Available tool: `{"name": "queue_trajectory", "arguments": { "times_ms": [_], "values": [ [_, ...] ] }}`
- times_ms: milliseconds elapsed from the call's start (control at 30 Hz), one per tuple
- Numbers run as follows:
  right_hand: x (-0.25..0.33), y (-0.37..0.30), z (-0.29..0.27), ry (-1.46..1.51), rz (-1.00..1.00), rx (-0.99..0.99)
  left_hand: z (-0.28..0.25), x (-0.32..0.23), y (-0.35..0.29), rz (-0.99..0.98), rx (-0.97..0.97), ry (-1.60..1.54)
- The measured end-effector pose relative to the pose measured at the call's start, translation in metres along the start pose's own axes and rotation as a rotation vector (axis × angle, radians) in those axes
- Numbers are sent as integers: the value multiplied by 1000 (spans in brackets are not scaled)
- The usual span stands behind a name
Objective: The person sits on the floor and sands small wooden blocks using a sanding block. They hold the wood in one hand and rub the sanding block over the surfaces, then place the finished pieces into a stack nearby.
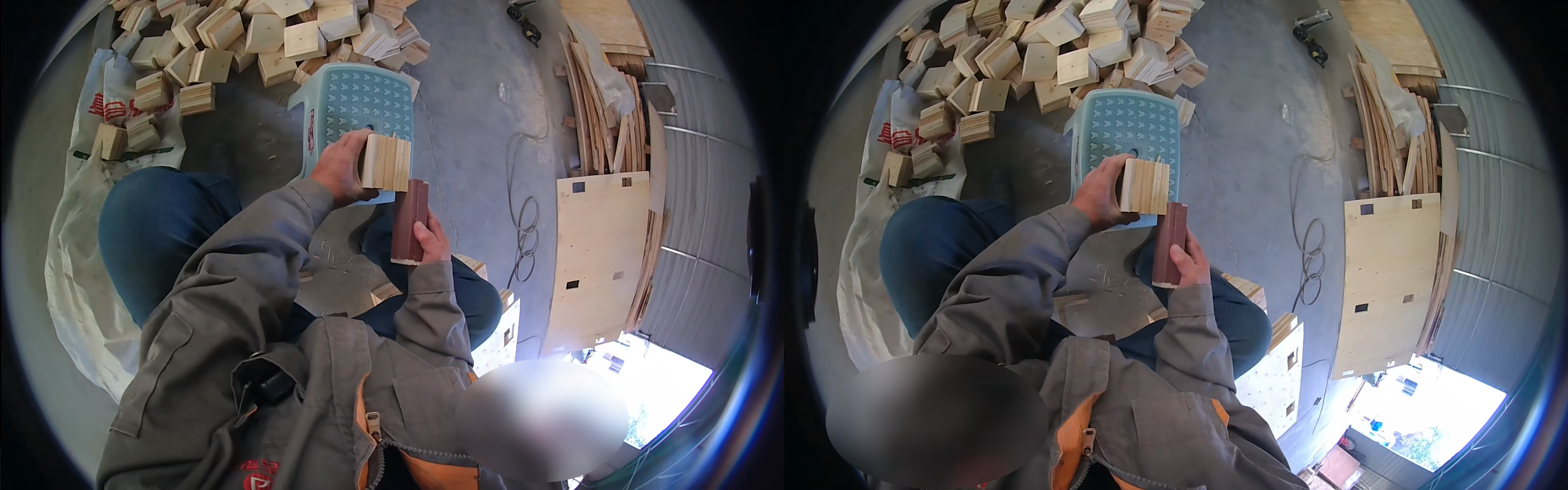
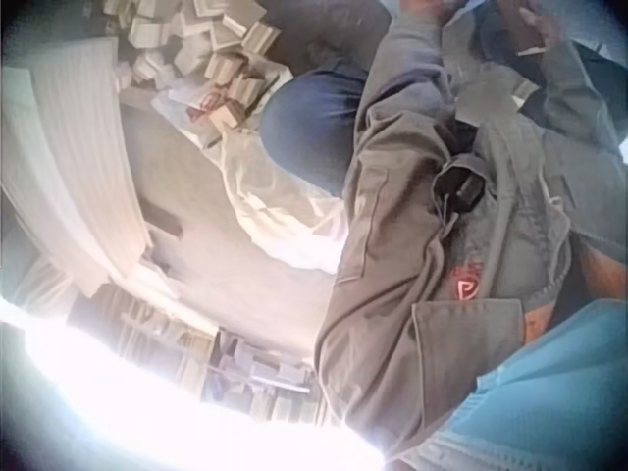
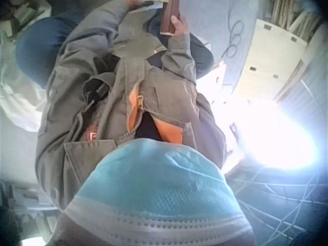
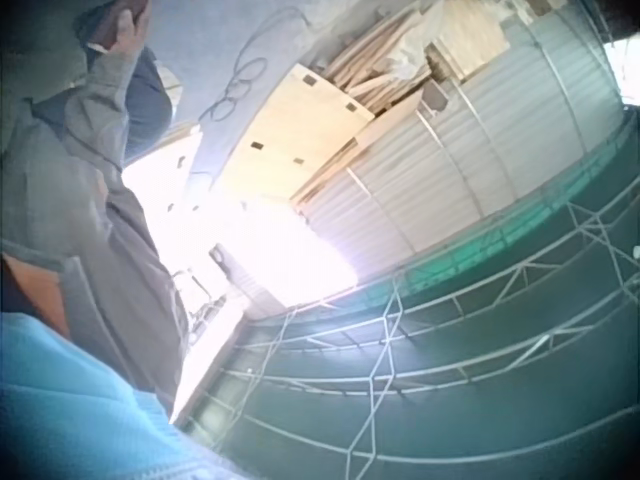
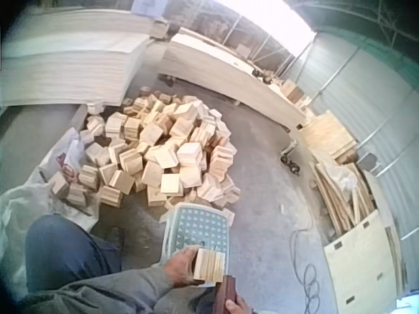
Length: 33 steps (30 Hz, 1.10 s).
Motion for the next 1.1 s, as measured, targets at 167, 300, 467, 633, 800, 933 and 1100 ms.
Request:
{"name": "queue_trajectory", "arguments": {
  "times_ms": [167,300,467,633,800,933,1100],
  "values": [
    [-3,17,0,78,20,34,0,-3,1,-3,5,22],
    [16,81,20,23,-74,92,0,-2,1,34,0,3],
    [54,153,69,-52,-72,150,-2,-7,-1,38,0,-5],
    [69,163,89,-174,-120,76,-3,-8,-3,31,0,22],
    [69,107,79,-366,-312,23,-6,-5,-4,35,-27,24],
    [66,33,50,-620,-568,-46,1,-7,-1,58,-31,7],
    [59,-40,58,-944,-934,-107,-2,-5,0,52,-35,21]
  ]
}}
Point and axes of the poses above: each hand's wrist, its own y-axis towards the middle knuckle, its own z-axis out of the palm, x = y × z, the point moved 8 cm from there along y, towards the middle knuckle, and after that the axes turned 14 degrees about -x, right-handed, at the moved point
